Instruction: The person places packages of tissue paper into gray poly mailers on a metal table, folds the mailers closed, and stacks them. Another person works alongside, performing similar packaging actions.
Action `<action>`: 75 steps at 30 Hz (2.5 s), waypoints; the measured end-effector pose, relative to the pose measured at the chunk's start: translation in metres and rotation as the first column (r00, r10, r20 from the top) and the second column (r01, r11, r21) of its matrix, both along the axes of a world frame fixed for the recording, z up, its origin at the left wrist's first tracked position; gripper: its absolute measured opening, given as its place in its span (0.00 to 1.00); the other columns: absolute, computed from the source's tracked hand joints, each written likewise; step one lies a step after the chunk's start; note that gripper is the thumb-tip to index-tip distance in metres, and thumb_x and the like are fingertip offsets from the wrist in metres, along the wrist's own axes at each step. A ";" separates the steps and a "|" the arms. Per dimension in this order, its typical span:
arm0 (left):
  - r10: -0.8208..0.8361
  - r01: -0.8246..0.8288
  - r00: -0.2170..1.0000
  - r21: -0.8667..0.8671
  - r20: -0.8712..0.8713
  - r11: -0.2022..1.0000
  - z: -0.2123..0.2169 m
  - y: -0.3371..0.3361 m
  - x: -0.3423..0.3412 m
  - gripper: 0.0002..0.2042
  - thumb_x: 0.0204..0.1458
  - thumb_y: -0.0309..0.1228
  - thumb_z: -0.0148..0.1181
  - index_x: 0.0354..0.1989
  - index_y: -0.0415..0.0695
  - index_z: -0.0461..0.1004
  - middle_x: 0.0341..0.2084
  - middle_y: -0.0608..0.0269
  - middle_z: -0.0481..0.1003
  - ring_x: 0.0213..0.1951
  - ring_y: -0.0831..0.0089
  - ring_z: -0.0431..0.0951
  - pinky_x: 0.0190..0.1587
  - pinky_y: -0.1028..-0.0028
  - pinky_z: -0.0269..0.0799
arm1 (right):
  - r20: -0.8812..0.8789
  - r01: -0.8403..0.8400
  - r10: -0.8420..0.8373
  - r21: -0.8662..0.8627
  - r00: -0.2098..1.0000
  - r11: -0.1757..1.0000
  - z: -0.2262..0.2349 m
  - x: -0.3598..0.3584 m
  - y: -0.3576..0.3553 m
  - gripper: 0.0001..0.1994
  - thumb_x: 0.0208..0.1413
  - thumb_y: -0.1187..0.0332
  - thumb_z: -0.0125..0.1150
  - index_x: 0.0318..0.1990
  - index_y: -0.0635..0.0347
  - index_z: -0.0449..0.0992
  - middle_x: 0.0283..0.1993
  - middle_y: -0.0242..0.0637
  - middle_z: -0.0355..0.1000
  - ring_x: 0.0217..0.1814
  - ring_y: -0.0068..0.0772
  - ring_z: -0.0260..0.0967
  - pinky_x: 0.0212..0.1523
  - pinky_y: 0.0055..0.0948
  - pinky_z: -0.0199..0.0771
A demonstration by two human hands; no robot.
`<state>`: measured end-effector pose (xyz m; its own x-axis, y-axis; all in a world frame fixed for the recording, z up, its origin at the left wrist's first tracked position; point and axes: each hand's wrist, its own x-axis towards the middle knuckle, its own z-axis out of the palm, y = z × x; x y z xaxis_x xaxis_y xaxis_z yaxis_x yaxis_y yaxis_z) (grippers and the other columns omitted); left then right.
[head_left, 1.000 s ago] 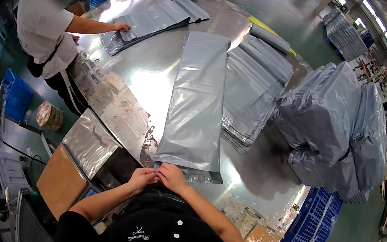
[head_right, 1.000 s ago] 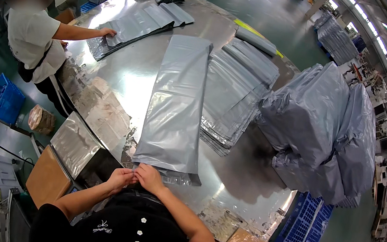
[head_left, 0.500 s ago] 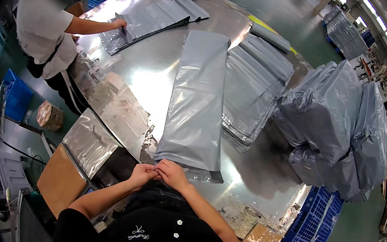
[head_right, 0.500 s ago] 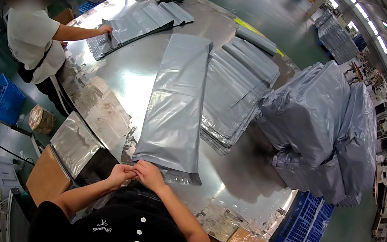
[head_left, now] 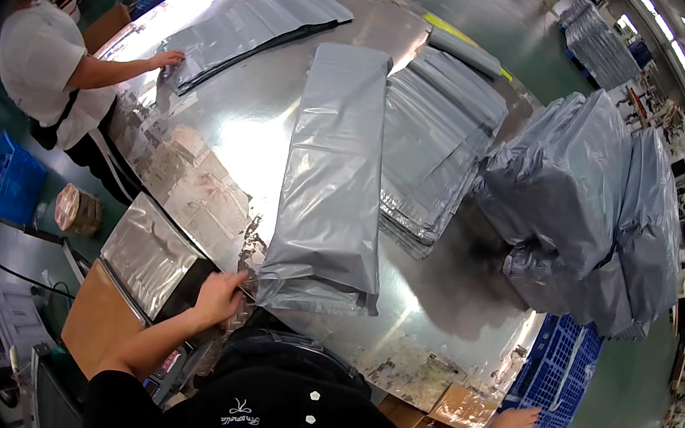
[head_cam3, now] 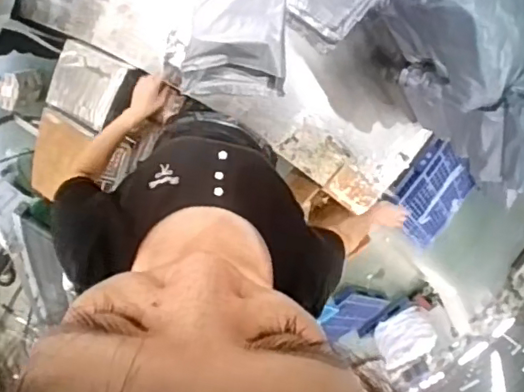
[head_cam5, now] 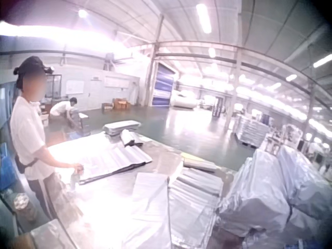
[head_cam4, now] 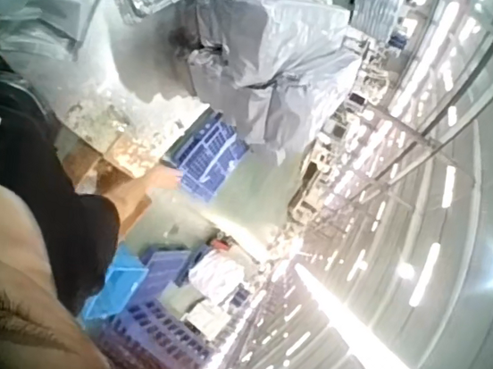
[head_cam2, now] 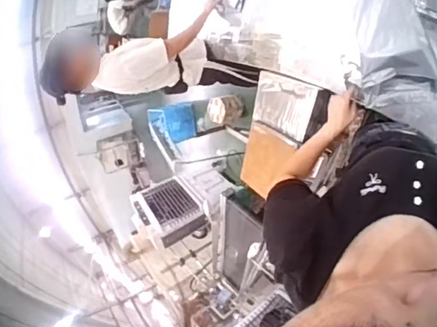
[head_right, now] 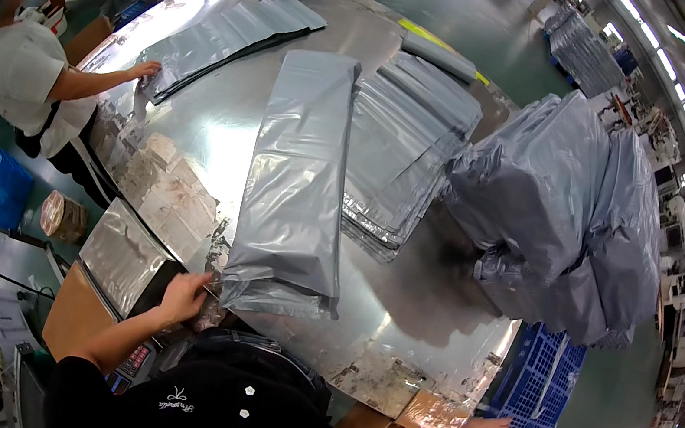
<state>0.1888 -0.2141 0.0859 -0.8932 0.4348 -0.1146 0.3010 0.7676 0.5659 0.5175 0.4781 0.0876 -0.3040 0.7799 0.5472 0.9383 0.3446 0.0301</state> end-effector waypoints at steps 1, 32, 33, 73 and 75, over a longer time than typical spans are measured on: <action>0.011 0.001 0.981 0.061 -0.192 0.998 0.024 0.011 -0.007 0.17 0.45 0.21 0.57 0.47 0.42 0.75 0.36 0.58 0.77 0.39 0.56 0.78 0.41 0.62 0.73 | -0.023 -0.194 0.194 0.020 0.981 0.981 0.007 -0.016 -0.005 0.18 0.50 0.79 0.55 0.51 0.67 0.71 0.51 0.50 0.72 0.50 0.50 0.71 0.51 0.38 0.71; -0.451 0.423 0.738 -0.176 -0.503 0.889 -0.034 0.020 -0.078 0.15 0.47 0.28 0.52 0.45 0.47 0.71 0.34 0.64 0.71 0.38 0.67 0.73 0.43 0.68 0.68 | -0.338 -0.854 0.941 -0.483 -0.020 -0.192 -0.006 -0.354 -0.238 0.12 0.44 0.77 0.60 0.38 0.50 0.74 0.47 0.24 0.77 0.63 0.40 0.64 0.65 0.51 0.51; -0.497 0.449 0.711 -0.222 -0.498 0.865 -0.033 0.019 -0.086 0.16 0.46 0.29 0.53 0.46 0.48 0.72 0.34 0.64 0.71 0.38 0.67 0.72 0.43 0.68 0.67 | -0.357 -0.856 0.934 -0.479 -0.014 -0.196 -0.006 -0.354 -0.238 0.13 0.44 0.77 0.60 0.38 0.50 0.75 0.47 0.24 0.78 0.63 0.40 0.64 0.65 0.50 0.51; -0.030 -0.721 0.684 0.669 0.729 -0.180 0.067 0.106 -0.131 0.29 0.53 0.46 0.56 0.60 0.41 0.64 0.53 0.55 0.71 0.57 0.61 0.69 0.58 0.60 0.66 | -0.901 -0.696 -0.038 -0.306 0.432 -0.650 0.138 -0.481 -0.334 0.37 0.49 0.62 0.63 0.66 0.69 0.59 0.59 0.41 0.65 0.61 0.34 0.62 0.62 0.31 0.60; -0.051 -0.628 0.776 0.761 0.629 -0.166 0.093 0.129 -0.113 0.29 0.54 0.45 0.55 0.60 0.40 0.63 0.54 0.56 0.70 0.58 0.62 0.68 0.60 0.62 0.63 | -0.937 -0.760 0.057 -0.313 0.343 -0.570 0.167 -0.456 -0.310 0.37 0.49 0.60 0.64 0.65 0.69 0.60 0.58 0.40 0.64 0.61 0.33 0.61 0.63 0.31 0.58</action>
